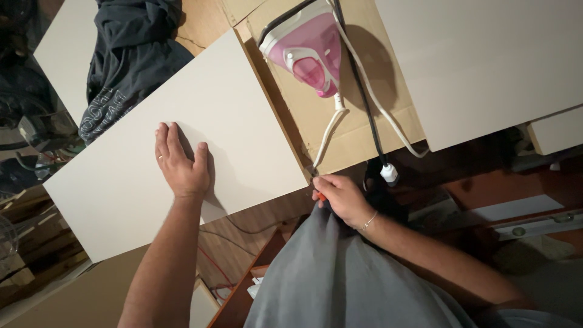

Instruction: Apply and trim edge banding on wooden boards using an iron and a utility knife

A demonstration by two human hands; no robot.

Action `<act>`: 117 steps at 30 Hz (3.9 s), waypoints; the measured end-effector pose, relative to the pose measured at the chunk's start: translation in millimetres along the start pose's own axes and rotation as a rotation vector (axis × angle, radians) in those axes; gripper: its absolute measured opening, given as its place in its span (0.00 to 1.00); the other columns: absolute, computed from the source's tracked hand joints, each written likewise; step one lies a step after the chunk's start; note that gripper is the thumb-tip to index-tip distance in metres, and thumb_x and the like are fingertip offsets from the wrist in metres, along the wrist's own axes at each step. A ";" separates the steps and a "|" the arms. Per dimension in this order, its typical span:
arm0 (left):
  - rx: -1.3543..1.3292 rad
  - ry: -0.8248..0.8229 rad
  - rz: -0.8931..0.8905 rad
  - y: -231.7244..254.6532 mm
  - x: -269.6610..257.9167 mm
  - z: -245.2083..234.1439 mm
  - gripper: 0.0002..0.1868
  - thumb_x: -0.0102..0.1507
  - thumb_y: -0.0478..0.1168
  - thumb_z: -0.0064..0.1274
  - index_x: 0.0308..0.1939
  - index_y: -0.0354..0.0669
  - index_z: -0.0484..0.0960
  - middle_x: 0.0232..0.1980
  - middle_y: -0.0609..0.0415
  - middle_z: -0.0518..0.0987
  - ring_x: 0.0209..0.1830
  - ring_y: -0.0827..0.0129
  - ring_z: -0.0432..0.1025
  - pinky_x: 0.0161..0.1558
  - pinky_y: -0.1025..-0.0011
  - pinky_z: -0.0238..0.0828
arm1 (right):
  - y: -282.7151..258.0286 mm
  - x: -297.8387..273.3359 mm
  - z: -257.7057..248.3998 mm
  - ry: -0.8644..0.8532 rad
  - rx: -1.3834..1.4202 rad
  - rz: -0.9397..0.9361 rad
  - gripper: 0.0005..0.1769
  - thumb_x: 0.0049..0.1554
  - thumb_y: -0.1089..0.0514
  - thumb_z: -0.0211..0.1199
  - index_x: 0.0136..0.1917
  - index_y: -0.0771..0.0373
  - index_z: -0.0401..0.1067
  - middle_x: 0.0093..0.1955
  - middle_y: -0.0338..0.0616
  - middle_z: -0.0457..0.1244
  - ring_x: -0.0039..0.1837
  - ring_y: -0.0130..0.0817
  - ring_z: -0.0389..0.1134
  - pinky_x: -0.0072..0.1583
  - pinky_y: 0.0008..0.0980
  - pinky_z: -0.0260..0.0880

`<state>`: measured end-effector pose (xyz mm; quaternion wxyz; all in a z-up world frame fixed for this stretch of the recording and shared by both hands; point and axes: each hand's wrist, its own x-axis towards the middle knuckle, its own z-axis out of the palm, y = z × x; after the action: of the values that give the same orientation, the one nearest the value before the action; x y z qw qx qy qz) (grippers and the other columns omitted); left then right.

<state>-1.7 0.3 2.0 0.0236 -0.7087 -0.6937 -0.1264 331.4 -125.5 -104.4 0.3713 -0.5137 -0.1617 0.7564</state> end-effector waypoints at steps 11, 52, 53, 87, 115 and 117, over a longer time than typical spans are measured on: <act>-0.011 -0.018 -0.020 0.2 -0.5 -0.2 0.40 0.62 0.55 0.59 0.74 0.39 0.69 0.76 0.40 0.63 0.77 0.42 0.56 0.76 0.50 0.48 | -9.9 -6.7 -1.5 -0.036 -0.020 -0.014 0.15 0.61 0.58 0.61 0.37 0.70 0.79 0.30 0.56 0.67 0.28 0.36 0.67 0.34 0.30 0.68; -0.241 -0.137 -0.177 23.6 10.4 -22.0 0.45 0.54 0.61 0.62 0.71 0.46 0.72 0.78 0.44 0.63 0.81 0.48 0.52 0.77 0.45 0.40 | -93.6 -58.2 -2.9 0.481 -0.529 -0.302 0.15 0.68 0.57 0.49 0.44 0.67 0.72 0.24 0.45 0.55 0.22 0.33 0.57 0.29 0.28 0.57; -0.298 -0.156 -0.108 15.8 7.0 -21.8 0.42 0.55 0.61 0.62 0.69 0.47 0.75 0.77 0.45 0.65 0.81 0.49 0.53 0.77 0.44 0.40 | -90.3 -57.9 -5.1 0.505 -0.515 -0.296 0.23 0.70 0.51 0.44 0.44 0.68 0.72 0.23 0.46 0.55 0.21 0.33 0.57 0.27 0.28 0.56; -0.129 -0.074 -0.074 -136.6 -67.6 -52.4 0.41 0.58 0.62 0.57 0.71 0.49 0.75 0.78 0.49 0.68 0.80 0.53 0.58 0.78 0.50 0.44 | -155.1 -65.9 24.4 0.243 -1.302 0.061 0.17 0.65 0.52 0.51 0.55 0.57 0.79 0.39 0.47 0.73 0.38 0.39 0.75 0.43 0.38 0.78; -0.120 -0.044 -0.045 -140.3 -68.7 -45.8 0.42 0.56 0.62 0.58 0.71 0.48 0.76 0.77 0.48 0.69 0.78 0.51 0.60 0.77 0.50 0.46 | -129.8 -65.2 50.7 0.286 -0.826 -0.015 0.16 0.59 0.57 0.57 0.37 0.69 0.77 0.28 0.58 0.69 0.25 0.39 0.69 0.28 0.33 0.70; -0.107 -0.015 -0.025 -142.5 -68.8 -44.4 0.42 0.56 0.63 0.58 0.71 0.47 0.75 0.77 0.47 0.69 0.78 0.51 0.60 0.77 0.50 0.47 | -126.3 -67.4 56.4 0.342 -0.722 -0.037 0.13 0.58 0.58 0.57 0.45 0.72 0.76 0.33 0.62 0.70 0.28 0.41 0.71 0.31 0.34 0.73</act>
<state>-149.5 -71.0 10.1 -0.0211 -0.7011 -0.6950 -0.1581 343.9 -82.0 42.6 0.2020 -0.7267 -0.3624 0.5475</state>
